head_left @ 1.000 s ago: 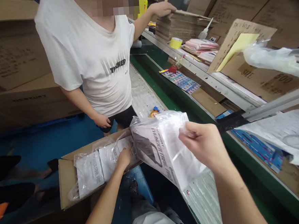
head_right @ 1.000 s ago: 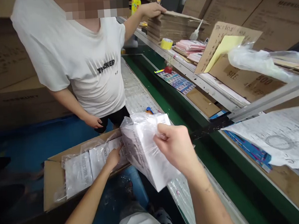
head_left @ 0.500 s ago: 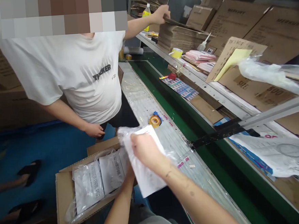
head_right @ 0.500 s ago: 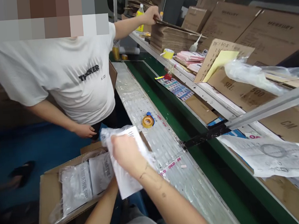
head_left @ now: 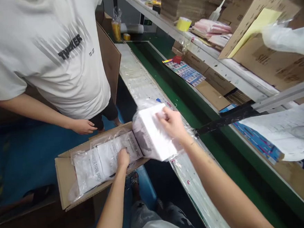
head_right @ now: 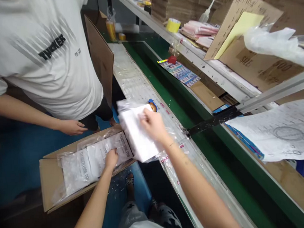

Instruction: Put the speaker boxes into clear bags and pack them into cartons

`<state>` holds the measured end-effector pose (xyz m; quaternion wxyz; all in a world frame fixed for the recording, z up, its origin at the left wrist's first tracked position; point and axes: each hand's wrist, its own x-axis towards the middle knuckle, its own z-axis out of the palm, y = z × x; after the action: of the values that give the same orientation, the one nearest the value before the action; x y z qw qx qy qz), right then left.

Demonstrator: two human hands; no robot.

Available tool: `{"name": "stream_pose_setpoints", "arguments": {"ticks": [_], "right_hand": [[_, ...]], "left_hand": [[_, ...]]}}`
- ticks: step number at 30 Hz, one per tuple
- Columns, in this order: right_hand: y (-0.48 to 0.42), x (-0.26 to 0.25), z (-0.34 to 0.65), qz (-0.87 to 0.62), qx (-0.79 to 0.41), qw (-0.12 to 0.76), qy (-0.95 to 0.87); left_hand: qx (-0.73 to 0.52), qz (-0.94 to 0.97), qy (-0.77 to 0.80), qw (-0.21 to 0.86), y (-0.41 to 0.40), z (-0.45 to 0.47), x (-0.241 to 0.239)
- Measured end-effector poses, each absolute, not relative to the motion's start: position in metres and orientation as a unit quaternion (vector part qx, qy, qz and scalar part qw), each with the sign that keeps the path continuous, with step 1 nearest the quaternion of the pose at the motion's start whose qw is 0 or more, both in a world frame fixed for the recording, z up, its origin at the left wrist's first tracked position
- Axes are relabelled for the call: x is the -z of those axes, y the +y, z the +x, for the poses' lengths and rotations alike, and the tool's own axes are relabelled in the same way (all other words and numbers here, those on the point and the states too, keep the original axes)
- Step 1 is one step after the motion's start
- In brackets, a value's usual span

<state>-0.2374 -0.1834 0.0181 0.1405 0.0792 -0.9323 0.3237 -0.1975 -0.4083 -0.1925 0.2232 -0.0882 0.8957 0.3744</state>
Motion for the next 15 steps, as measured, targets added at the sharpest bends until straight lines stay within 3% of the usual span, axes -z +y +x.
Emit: {"name": "stream_pose_setpoints", "arguments": {"ticks": [3, 8, 12, 15], "right_hand": [[-0.164, 0.021, -0.234, 0.005, -0.277, 0.111, -0.954], [-0.215, 0.107, -0.22, 0.048, -0.176, -0.113, -0.977], [-0.224, 0.141, -0.22, -0.02, -0.198, -0.216, -0.956], [-0.215, 0.131, -0.23, -0.012, -0.28, -0.204, -0.938]], "left_hand": [[-0.337, -0.091, 0.907, 0.234, -0.403, -0.19, 0.195], [-0.314, -0.048, 0.919, 0.233, -0.385, -0.178, 0.194], [-0.291, -0.027, 0.927, 0.236, -0.386, -0.185, 0.195], [-0.273, -0.013, 0.942, 0.196, -0.395, -0.175, 0.175]]}}
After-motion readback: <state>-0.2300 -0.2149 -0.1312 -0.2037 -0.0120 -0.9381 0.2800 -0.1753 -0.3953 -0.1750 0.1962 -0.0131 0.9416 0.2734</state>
